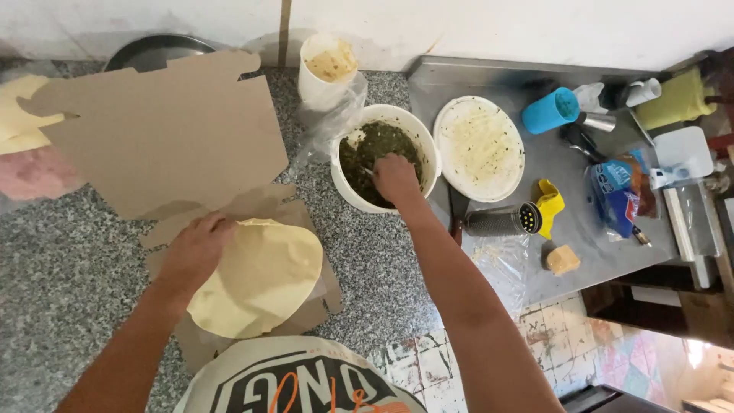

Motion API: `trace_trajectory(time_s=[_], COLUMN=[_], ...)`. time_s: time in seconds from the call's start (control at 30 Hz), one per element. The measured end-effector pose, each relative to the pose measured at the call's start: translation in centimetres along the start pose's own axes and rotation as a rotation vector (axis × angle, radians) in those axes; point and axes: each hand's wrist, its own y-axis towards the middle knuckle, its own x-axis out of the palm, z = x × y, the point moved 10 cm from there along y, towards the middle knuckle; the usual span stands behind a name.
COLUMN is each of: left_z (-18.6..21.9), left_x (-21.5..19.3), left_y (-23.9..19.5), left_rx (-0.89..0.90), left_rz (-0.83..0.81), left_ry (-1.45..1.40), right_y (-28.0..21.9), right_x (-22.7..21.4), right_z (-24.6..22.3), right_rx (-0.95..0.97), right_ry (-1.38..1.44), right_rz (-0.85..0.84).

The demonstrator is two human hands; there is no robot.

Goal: Adding green filling to a tart shell using a spoon and spreading it evenly.

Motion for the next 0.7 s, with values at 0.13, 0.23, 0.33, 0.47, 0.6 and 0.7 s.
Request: trace_trajectory(time_s=[0.13, 0.23, 0.33, 0.47, 0.6, 0.7], left_z=[-1.2, -1.2, -1.5, -2.3, -4.2, -4.4], left_x=[3.7, 2.7, 2.0, 3.7, 6.0, 4.3], left_y=[-0.1, -0.2, -0.3, 0.2, 0.0, -0.4], left_rx=[-0.067, -0.113, -0.166, -0.198, -0.288, -0.270], left_rz=[-0.045, -0.095, -0.155, -0.252, -0.312, -0.315], left_ry=[-0.108, -0.183, -0.254, -0.387, -0.505, -0.503], right_y=[-2.4, -1.7, -2.5, -4.3, -6.3, -9.4], right_x=[-1.7, -0.1, 1.0, -0.7, -1.4, -4.7], right_z=[-0.3, 0.9, 1.0, 1.3, 1.9, 0.6], right_rx=[0.051, 0.086, 0.107, 0.129, 0.198, 0.196], right_ry=[0.565, 0.834, 1.075, 1.356, 1.561, 1.542], right_rz=[-0.142, -0.139, -0.206, -0.209, -0.183, -0.172])
